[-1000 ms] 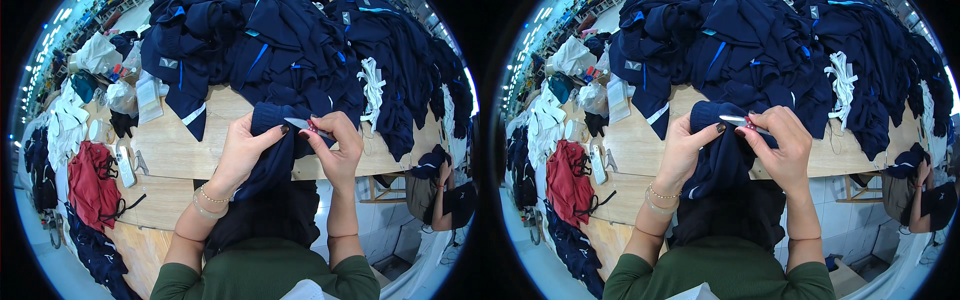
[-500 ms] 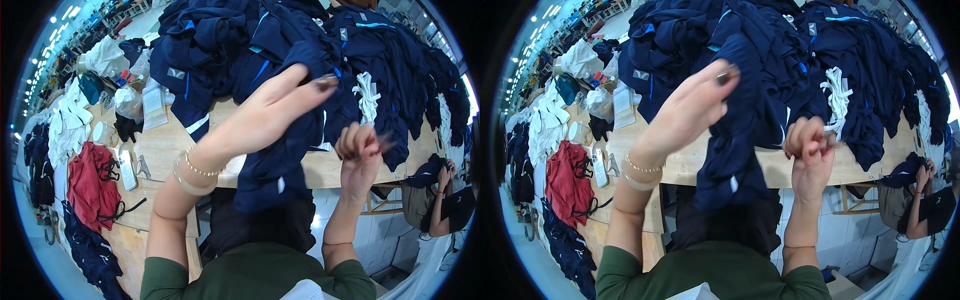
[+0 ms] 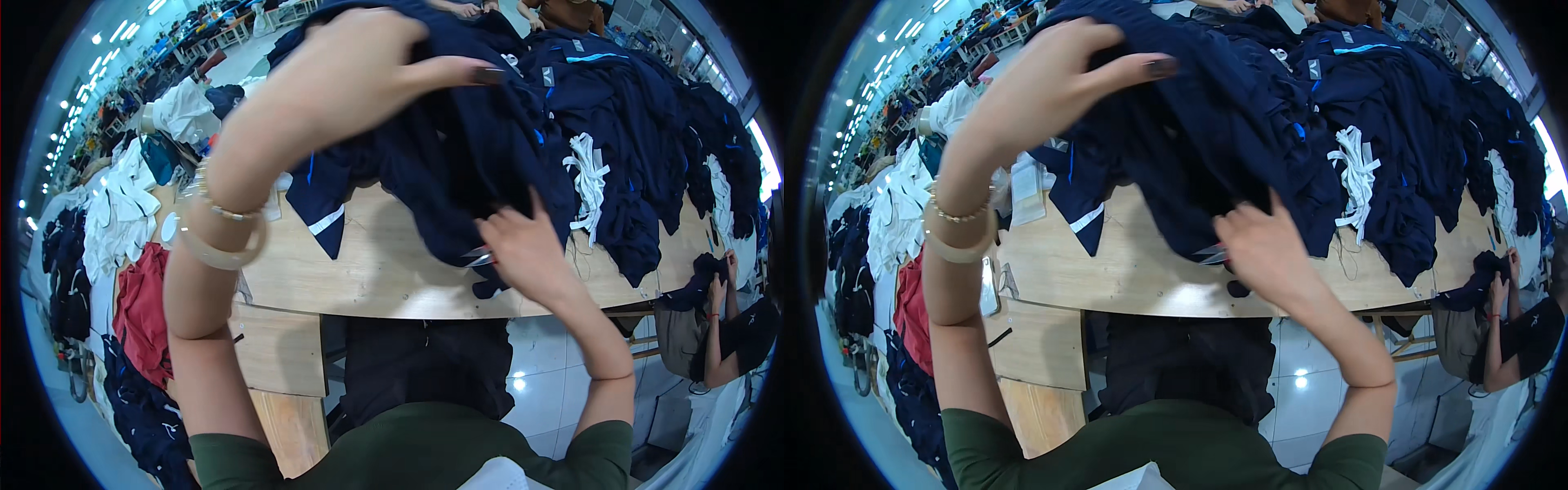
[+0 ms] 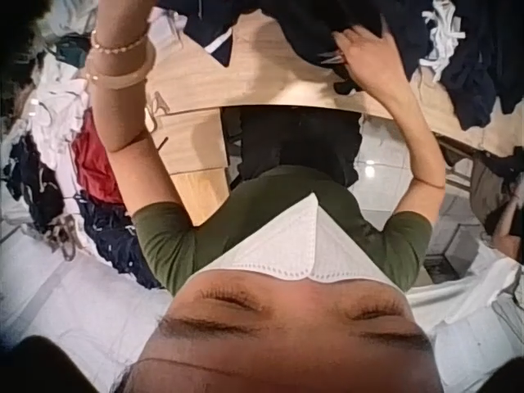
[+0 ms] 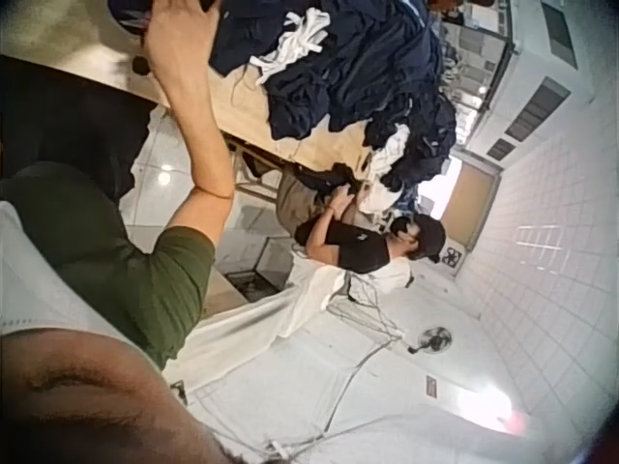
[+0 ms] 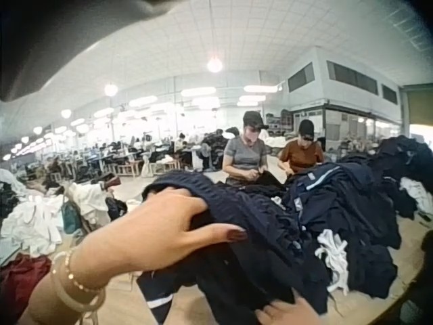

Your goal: The person is using small scissors to trim excess threads and finish the waistbands of blue athletic garments.

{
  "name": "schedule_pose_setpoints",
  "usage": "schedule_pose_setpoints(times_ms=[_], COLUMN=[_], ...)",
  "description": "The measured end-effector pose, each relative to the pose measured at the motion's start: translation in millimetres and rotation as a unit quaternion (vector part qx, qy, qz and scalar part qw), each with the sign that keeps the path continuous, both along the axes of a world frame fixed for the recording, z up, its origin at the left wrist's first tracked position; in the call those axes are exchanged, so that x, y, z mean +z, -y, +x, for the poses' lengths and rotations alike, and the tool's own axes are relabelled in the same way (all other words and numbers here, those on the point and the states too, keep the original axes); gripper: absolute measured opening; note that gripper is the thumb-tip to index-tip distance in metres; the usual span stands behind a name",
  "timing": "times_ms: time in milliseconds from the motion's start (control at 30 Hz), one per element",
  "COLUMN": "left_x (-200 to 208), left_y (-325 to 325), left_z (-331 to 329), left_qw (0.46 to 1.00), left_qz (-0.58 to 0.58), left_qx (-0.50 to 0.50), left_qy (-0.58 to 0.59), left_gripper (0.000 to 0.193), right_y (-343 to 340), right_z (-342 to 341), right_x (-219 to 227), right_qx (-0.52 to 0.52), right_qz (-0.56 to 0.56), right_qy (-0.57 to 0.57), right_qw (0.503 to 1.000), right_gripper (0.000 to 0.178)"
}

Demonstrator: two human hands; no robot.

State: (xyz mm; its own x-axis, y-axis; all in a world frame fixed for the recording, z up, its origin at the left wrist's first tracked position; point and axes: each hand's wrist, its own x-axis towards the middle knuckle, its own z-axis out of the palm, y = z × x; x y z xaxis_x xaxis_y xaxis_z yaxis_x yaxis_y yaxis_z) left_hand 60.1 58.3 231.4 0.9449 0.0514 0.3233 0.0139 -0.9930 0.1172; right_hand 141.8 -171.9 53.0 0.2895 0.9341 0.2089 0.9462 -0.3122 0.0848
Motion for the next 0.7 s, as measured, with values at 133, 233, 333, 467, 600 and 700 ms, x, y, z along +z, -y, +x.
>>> schedule_pose_setpoints(times_ms=[133,233,333,467,600,700], left_x=[-49,-55,-33,-94,-212,-258], left_y=[-75,-76,-79,-94,-101,-117], left_z=[-47,-63,-87,-118,-110,-101], left_qw=[0.993,0.982,0.879,0.811,0.750,0.725], left_qz=[0.081,-0.100,-0.343,-0.490,-0.563,-0.573], left_qx=[-0.086,-0.092,-0.148,-0.090,-0.032,0.007], left_qy=[0.001,-0.133,-0.296,-0.306,-0.345,-0.383], left_gripper=[0.046,0.044,0.032,0.025,0.029,0.028], right_y=[31,76,91,70,0,-24], right_z=[19,52,57,82,82,81], right_x=[55,79,97,58,-20,-50], right_qx=[0.001,0.064,0.064,-0.049,-0.055,-0.027], right_qz=[0.058,0.251,0.415,0.341,0.227,0.232], right_qy=[-0.118,-0.343,-0.393,-0.566,-0.652,-0.659], right_qw=[0.991,0.903,0.818,0.749,0.721,0.715], right_gripper=[0.007,0.013,0.021,0.020,0.017,0.020])
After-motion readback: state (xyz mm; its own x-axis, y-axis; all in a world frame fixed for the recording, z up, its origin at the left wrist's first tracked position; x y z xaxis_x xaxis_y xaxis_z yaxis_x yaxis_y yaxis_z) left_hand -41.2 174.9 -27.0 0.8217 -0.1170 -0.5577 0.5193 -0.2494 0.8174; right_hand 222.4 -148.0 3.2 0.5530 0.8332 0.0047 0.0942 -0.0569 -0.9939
